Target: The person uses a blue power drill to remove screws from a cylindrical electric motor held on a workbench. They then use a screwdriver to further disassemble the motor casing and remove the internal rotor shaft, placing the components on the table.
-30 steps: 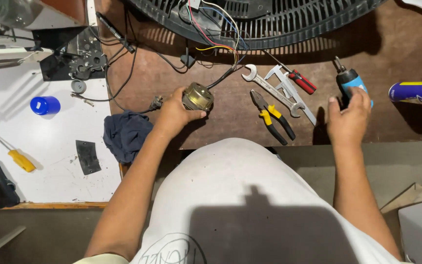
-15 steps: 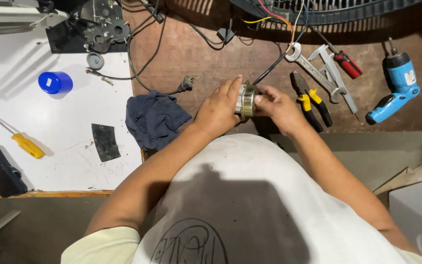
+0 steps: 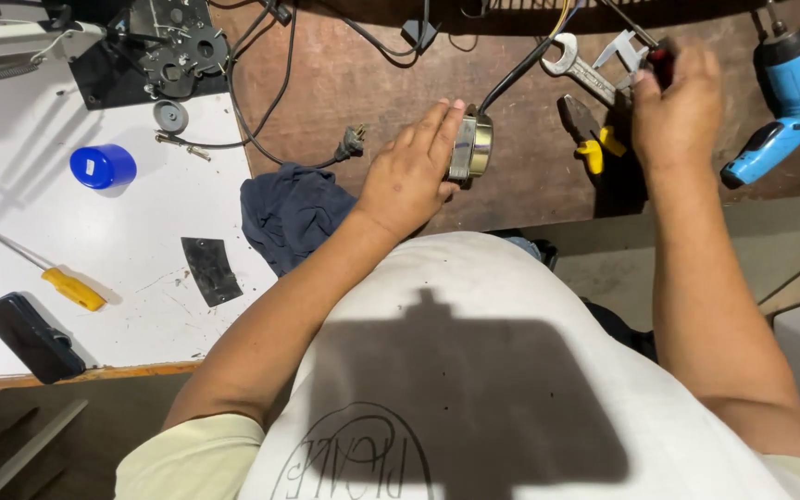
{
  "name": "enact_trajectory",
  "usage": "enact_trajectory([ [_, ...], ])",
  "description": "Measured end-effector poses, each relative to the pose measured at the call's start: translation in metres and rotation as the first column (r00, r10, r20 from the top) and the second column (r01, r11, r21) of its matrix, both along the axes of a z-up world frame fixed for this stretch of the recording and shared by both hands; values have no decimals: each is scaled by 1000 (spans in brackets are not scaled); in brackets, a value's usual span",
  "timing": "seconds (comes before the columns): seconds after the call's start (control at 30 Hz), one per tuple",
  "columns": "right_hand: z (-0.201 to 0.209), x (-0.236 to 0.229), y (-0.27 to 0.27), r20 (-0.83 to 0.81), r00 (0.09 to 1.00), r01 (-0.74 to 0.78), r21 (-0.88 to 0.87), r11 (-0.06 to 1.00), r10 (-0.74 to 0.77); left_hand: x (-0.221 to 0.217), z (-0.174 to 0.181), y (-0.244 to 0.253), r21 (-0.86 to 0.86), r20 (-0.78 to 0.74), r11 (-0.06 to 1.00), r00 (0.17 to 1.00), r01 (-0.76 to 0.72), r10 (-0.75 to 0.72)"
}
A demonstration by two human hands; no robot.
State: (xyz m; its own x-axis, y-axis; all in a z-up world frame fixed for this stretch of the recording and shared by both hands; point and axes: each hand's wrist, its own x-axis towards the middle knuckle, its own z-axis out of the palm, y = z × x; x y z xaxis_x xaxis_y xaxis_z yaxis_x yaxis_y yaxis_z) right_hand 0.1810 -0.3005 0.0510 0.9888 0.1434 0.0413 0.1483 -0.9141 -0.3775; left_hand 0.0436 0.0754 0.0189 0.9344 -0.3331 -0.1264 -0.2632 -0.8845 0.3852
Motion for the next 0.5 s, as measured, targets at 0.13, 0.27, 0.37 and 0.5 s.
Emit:
enact_trajectory([
  [0.13,-41,31,-49,-38,990,-137,-118,983,134,1,23,10,-130,-163,985,983,-109,87],
  [0.27,-70,47,-83,12,979,-194,-274,942,205,3,37,17,-256,-204,936,960,-242,193],
  [0.37,-76,48,-104,-14,972,-225,-346,911,235,4,38,8,-306,-208,893,939,-330,275],
  [0.5,-31,27,-123,-107,960,-279,-263,923,260,6,29,-5,-349,-194,831,901,-433,388],
])
